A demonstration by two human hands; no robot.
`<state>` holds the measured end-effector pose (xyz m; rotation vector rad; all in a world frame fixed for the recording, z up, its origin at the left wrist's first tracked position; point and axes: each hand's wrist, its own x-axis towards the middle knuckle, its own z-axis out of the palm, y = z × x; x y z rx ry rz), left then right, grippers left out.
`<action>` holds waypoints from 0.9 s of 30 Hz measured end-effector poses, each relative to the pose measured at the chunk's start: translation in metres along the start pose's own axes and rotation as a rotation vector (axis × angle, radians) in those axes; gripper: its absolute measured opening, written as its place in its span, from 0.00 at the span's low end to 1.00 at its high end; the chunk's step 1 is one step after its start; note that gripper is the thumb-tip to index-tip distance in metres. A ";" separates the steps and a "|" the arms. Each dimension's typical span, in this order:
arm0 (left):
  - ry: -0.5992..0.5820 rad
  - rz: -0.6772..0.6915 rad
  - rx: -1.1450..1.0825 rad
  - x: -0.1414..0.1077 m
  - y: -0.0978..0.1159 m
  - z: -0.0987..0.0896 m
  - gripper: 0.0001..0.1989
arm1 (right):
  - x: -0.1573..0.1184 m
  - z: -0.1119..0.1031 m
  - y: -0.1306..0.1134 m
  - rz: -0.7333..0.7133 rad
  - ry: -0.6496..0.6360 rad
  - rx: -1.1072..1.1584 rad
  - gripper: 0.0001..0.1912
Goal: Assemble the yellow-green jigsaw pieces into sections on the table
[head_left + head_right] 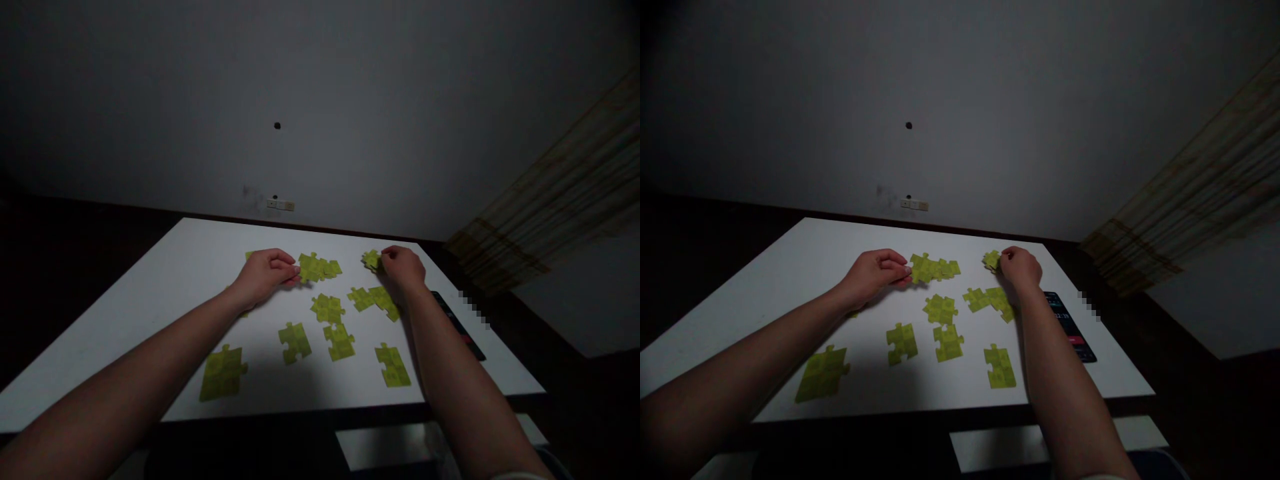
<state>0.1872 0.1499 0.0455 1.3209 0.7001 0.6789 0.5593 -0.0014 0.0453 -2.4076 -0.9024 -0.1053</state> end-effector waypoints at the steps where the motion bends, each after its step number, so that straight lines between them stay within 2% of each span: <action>1: -0.014 -0.006 -0.003 0.000 0.000 0.000 0.10 | 0.001 -0.001 0.001 0.004 -0.007 -0.045 0.10; 4: -0.062 -0.009 -0.009 0.001 -0.003 0.000 0.11 | -0.001 -0.001 -0.005 -0.107 0.040 0.000 0.10; 6: -0.077 0.009 0.002 0.002 -0.006 0.000 0.11 | -0.009 0.001 -0.020 -0.235 0.010 0.180 0.14; 8: -0.074 0.043 0.034 0.002 -0.012 0.002 0.11 | -0.026 0.008 -0.041 -0.360 -0.190 0.462 0.19; 10: -0.080 0.078 0.084 0.000 -0.017 0.006 0.10 | -0.047 0.017 -0.062 -0.485 -0.503 0.699 0.24; 11: -0.090 0.092 0.108 -0.001 -0.018 0.009 0.10 | -0.057 0.021 -0.070 -0.531 -0.617 0.739 0.27; 12: -0.106 0.101 0.129 -0.002 -0.019 0.011 0.10 | -0.065 0.024 -0.077 -0.564 -0.666 0.738 0.29; 14: -0.129 0.116 0.164 0.000 -0.018 0.010 0.11 | -0.071 0.027 -0.082 -0.592 -0.618 0.676 0.26; 16: -0.072 0.183 0.224 0.007 -0.011 -0.002 0.09 | -0.061 0.026 -0.074 -0.540 -0.454 0.598 0.24; 19: 0.191 0.373 0.471 0.024 0.002 -0.043 0.09 | -0.029 0.020 -0.045 -0.365 -0.177 0.362 0.27; 21: 0.343 0.388 0.722 0.035 0.006 -0.075 0.13 | -0.008 0.016 -0.021 -0.286 -0.060 0.110 0.31; 22: 0.365 0.360 0.832 0.039 0.006 -0.089 0.16 | 0.000 0.014 -0.010 -0.244 -0.038 0.010 0.32; 24: 0.312 0.238 1.016 0.044 0.002 -0.107 0.21 | 0.008 0.013 0.008 -0.166 -0.042 -0.136 0.32; 27: 0.146 0.141 1.184 0.048 -0.007 -0.113 0.30 | 0.008 0.015 0.019 -0.134 -0.027 -0.272 0.30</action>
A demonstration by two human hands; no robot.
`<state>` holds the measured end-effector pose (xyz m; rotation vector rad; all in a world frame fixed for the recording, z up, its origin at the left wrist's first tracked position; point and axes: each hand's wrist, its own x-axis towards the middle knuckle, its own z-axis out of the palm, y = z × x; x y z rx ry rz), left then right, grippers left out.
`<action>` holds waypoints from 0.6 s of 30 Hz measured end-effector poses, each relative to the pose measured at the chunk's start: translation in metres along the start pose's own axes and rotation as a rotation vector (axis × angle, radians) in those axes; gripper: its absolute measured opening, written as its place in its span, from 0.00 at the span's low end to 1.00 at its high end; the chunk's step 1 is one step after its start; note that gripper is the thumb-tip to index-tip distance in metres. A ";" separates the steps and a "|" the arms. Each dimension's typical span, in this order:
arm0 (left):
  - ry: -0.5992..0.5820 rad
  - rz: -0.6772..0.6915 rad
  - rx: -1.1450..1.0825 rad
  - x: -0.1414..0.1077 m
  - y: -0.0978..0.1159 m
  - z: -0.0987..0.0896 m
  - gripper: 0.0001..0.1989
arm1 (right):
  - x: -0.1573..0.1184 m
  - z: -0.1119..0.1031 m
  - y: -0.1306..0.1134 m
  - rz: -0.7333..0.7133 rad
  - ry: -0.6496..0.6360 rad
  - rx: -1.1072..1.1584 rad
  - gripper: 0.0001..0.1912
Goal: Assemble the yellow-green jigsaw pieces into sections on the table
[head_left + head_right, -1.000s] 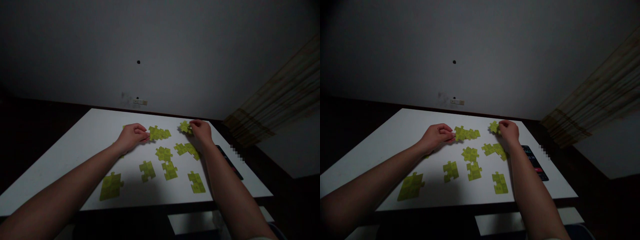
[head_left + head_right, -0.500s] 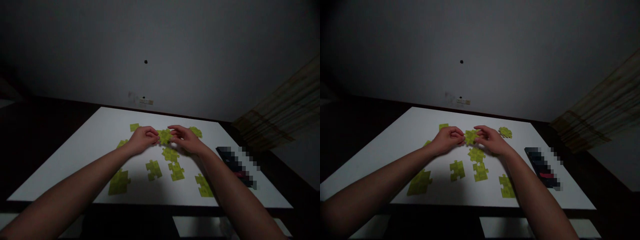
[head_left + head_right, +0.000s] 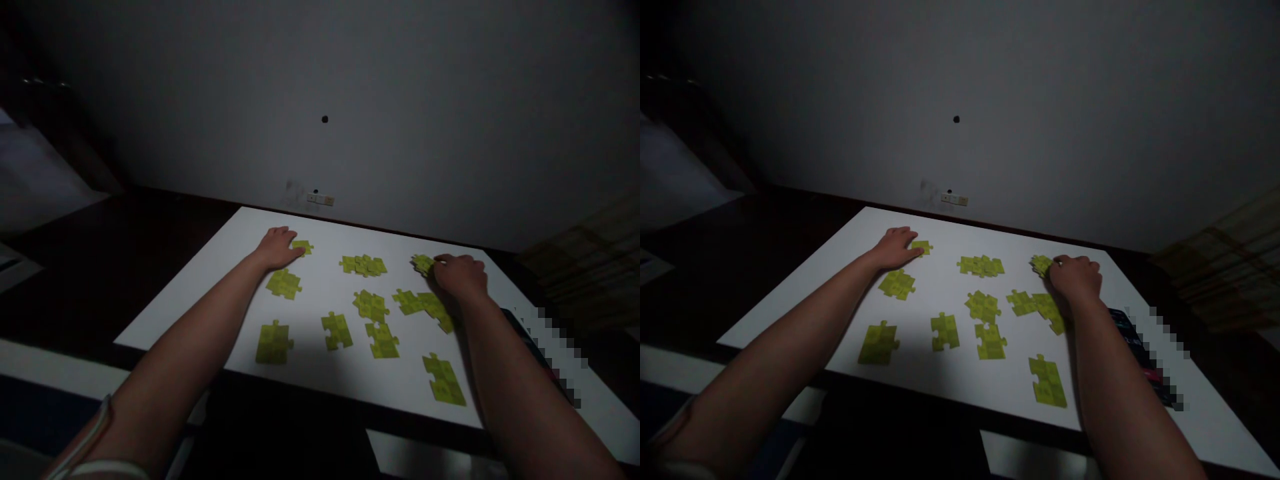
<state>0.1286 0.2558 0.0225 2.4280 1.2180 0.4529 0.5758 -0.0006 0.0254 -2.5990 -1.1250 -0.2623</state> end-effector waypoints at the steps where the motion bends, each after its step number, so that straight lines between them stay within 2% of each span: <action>1: -0.027 0.027 0.016 0.000 0.000 0.002 0.31 | -0.002 0.001 -0.001 -0.011 0.017 -0.025 0.30; 3: -0.029 0.064 0.003 0.002 -0.001 0.006 0.28 | -0.007 0.000 -0.006 -0.049 0.046 -0.042 0.32; 7: 0.036 0.051 -0.085 0.007 -0.006 0.007 0.19 | -0.014 -0.007 -0.024 -0.126 0.055 0.001 0.33; 11: 0.082 0.038 -0.176 0.011 -0.010 0.009 0.12 | -0.015 -0.006 -0.037 -0.175 0.029 0.061 0.29; 13: 0.085 0.023 -0.194 0.010 -0.008 0.008 0.11 | -0.016 -0.001 -0.043 -0.238 -0.004 0.121 0.28; 16: 0.077 0.008 -0.218 0.005 -0.001 -0.003 0.15 | -0.019 0.005 -0.051 -0.412 -0.091 0.235 0.26; 18: 0.021 0.034 -0.248 -0.005 0.006 -0.018 0.16 | -0.023 0.007 -0.056 -0.511 -0.165 0.302 0.24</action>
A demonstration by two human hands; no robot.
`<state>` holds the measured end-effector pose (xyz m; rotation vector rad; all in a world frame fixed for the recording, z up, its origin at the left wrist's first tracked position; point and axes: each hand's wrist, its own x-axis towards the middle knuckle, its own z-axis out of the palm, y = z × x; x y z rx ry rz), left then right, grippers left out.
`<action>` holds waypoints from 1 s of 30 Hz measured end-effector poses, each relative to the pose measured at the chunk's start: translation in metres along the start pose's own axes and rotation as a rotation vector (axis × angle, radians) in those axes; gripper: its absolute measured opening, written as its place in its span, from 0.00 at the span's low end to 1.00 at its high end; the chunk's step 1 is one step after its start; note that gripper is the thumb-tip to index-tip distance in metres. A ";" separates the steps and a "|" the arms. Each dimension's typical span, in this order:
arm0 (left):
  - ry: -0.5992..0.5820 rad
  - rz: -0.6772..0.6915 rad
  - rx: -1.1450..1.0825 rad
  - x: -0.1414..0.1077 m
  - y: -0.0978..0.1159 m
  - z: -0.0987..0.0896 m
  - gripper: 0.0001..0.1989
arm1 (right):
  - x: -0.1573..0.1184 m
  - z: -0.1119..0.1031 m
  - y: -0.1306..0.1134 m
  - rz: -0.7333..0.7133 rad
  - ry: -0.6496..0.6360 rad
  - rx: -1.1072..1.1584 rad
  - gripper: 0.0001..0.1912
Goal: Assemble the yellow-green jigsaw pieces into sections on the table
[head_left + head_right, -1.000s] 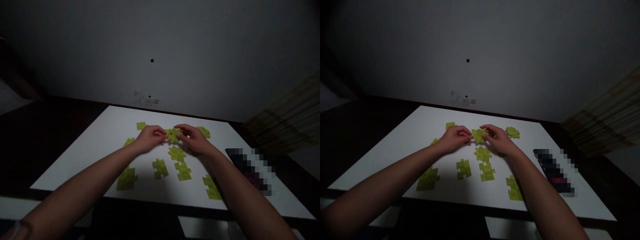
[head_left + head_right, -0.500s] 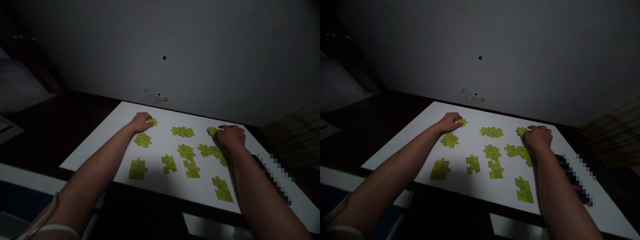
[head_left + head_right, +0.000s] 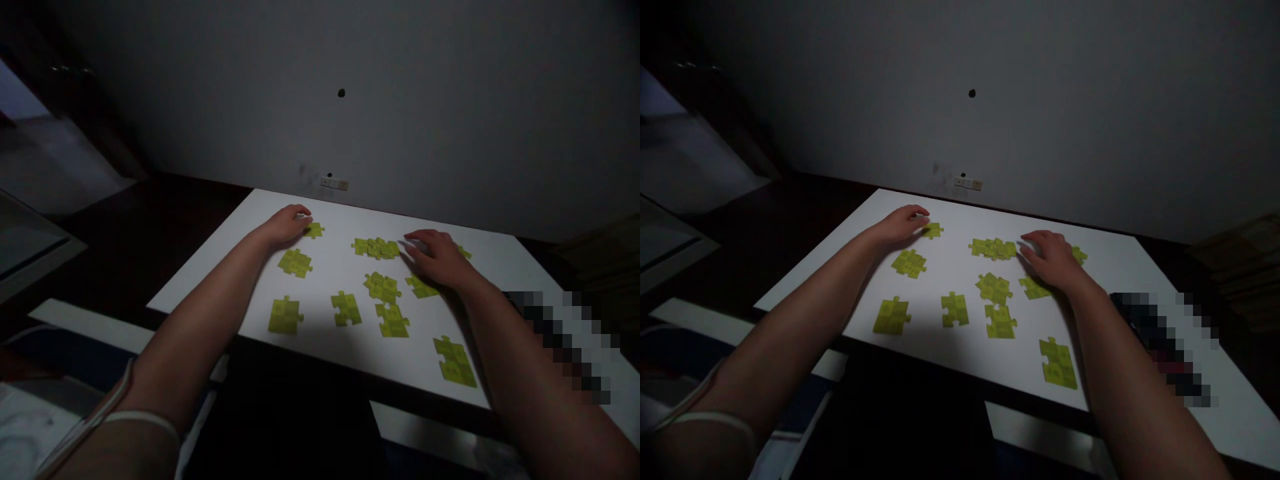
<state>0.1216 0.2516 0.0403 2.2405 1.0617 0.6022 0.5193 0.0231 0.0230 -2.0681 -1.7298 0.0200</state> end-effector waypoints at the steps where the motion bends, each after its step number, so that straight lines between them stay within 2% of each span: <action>1: -0.060 0.020 -0.011 -0.007 0.006 -0.007 0.18 | -0.001 0.002 -0.003 -0.030 -0.031 0.035 0.23; 4: -0.282 0.091 0.018 -0.040 0.020 -0.024 0.28 | -0.002 0.006 -0.014 -0.074 -0.101 0.111 0.23; 6: -0.359 0.109 0.068 -0.068 0.021 -0.028 0.39 | -0.002 0.009 -0.019 -0.096 -0.132 0.135 0.25; 8: -0.343 0.063 0.112 -0.095 0.017 -0.024 0.44 | 0.000 0.010 -0.023 -0.118 -0.162 0.165 0.27; 12: -0.174 0.078 0.071 -0.130 0.006 -0.009 0.32 | 0.003 0.010 -0.029 -0.136 -0.183 0.261 0.21; 14: -0.094 0.096 0.070 -0.134 0.006 -0.002 0.26 | 0.003 0.008 -0.032 -0.126 -0.160 0.300 0.18; 17: -0.022 0.088 0.085 -0.132 0.012 0.002 0.21 | 0.001 0.005 -0.036 -0.087 -0.120 0.336 0.21; 21: 0.047 0.079 0.070 -0.131 0.014 0.005 0.21 | 0.001 0.005 -0.035 -0.056 -0.110 0.368 0.26; 30: 0.042 0.081 0.039 -0.126 0.015 0.004 0.23 | 0.010 0.018 -0.031 -0.048 -0.060 0.444 0.31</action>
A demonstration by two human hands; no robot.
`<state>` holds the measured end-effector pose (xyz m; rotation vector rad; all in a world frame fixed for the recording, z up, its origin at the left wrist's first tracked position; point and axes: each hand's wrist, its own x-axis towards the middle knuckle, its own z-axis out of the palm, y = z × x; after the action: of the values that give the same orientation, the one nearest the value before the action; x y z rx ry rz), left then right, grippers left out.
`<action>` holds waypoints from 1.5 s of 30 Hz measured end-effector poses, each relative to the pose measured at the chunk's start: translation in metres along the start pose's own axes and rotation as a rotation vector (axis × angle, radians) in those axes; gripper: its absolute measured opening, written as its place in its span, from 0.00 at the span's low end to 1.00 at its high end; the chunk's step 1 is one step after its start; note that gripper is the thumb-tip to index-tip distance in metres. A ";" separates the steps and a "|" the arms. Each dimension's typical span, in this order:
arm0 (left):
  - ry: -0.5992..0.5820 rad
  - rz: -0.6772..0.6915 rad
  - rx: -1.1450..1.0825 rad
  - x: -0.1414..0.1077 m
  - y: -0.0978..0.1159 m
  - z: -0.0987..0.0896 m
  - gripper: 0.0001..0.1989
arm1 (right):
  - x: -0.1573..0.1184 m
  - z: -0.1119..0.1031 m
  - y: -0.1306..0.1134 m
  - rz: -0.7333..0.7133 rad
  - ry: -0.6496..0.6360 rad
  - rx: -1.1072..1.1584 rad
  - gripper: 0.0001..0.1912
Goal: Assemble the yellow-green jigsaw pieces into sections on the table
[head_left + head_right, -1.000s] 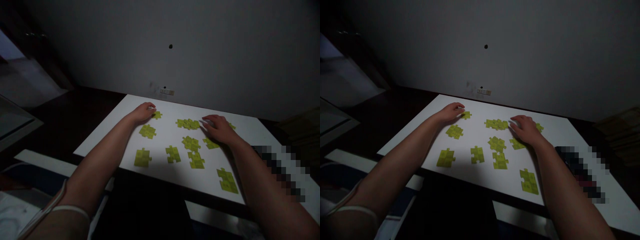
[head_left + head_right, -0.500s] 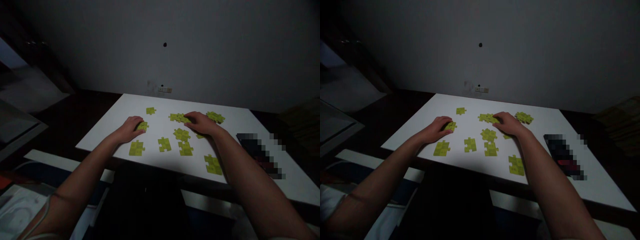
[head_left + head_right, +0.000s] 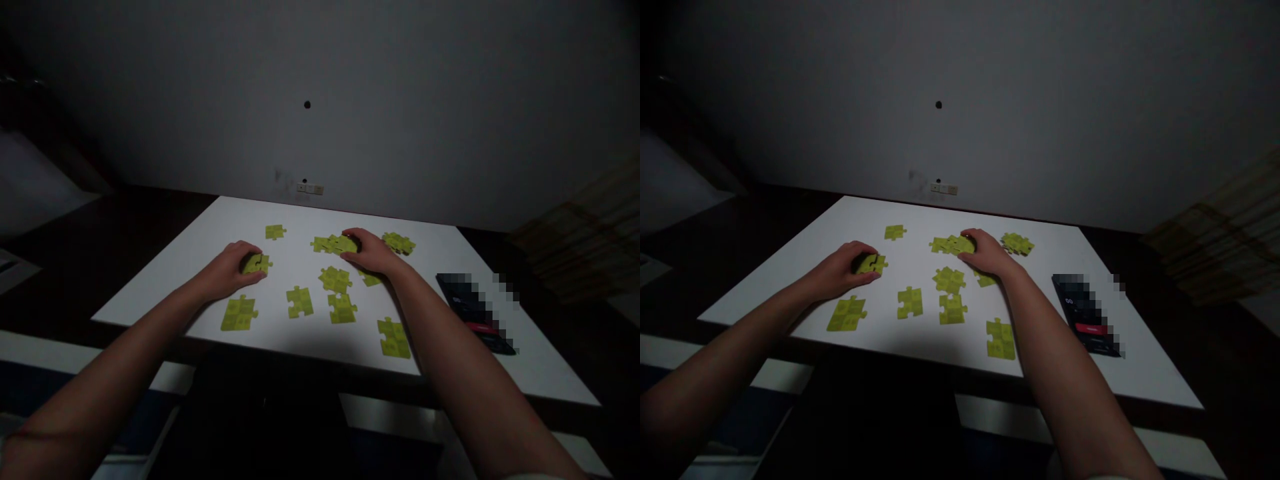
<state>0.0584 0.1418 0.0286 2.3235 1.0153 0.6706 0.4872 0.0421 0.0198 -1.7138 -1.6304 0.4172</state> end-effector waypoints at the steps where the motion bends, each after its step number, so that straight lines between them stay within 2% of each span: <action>1: 0.009 -0.006 -0.008 0.001 0.000 0.000 0.24 | 0.001 0.000 0.001 0.011 0.020 0.008 0.31; 7: 0.074 -0.047 -0.022 -0.004 0.000 0.004 0.27 | 0.008 -0.008 0.008 0.166 0.248 0.047 0.27; 9: 0.078 -0.015 0.003 -0.005 0.001 0.004 0.26 | 0.009 -0.008 0.008 0.182 0.273 0.066 0.29; 13: 0.014 0.086 0.105 -0.004 0.002 0.004 0.23 | 0.005 -0.002 0.006 0.110 0.154 -0.015 0.28; 17: -0.023 0.140 0.182 -0.001 0.000 0.004 0.23 | 0.000 0.002 0.005 -0.025 0.038 -0.198 0.22; 20: -0.019 0.150 0.190 -0.001 -0.002 0.005 0.23 | -0.002 -0.002 0.001 -0.080 -0.001 -0.309 0.16; 23: -0.011 0.154 0.185 -0.002 -0.004 0.007 0.24 | -0.005 -0.012 -0.012 -0.068 -0.104 -0.250 0.12; 26: -0.017 0.158 0.192 -0.002 -0.004 0.008 0.25 | -0.012 -0.019 -0.032 -0.029 -0.335 -0.126 0.17; 29: -0.023 0.161 0.196 -0.002 -0.004 0.008 0.26 | -0.019 -0.019 -0.050 -0.071 -0.468 -0.199 0.28; 31: -0.026 0.156 0.200 -0.002 -0.003 0.008 0.26 | -0.022 -0.015 -0.056 -0.108 -0.482 -0.283 0.31; 34: -0.037 0.148 0.212 -0.002 -0.002 0.007 0.25 | -0.025 -0.009 -0.058 -0.116 -0.479 -0.329 0.27; 39: -0.028 0.158 0.201 -0.002 -0.001 0.007 0.25 | -0.028 -0.007 -0.062 -0.094 -0.503 -0.277 0.26; 45: -0.019 0.160 0.189 -0.001 0.001 0.007 0.24 | -0.028 -0.005 -0.059 -0.165 -0.471 -0.188 0.27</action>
<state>0.0623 0.1389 0.0240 2.5915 0.9259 0.6359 0.4435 0.0100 0.0574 -1.6813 -2.1903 0.6393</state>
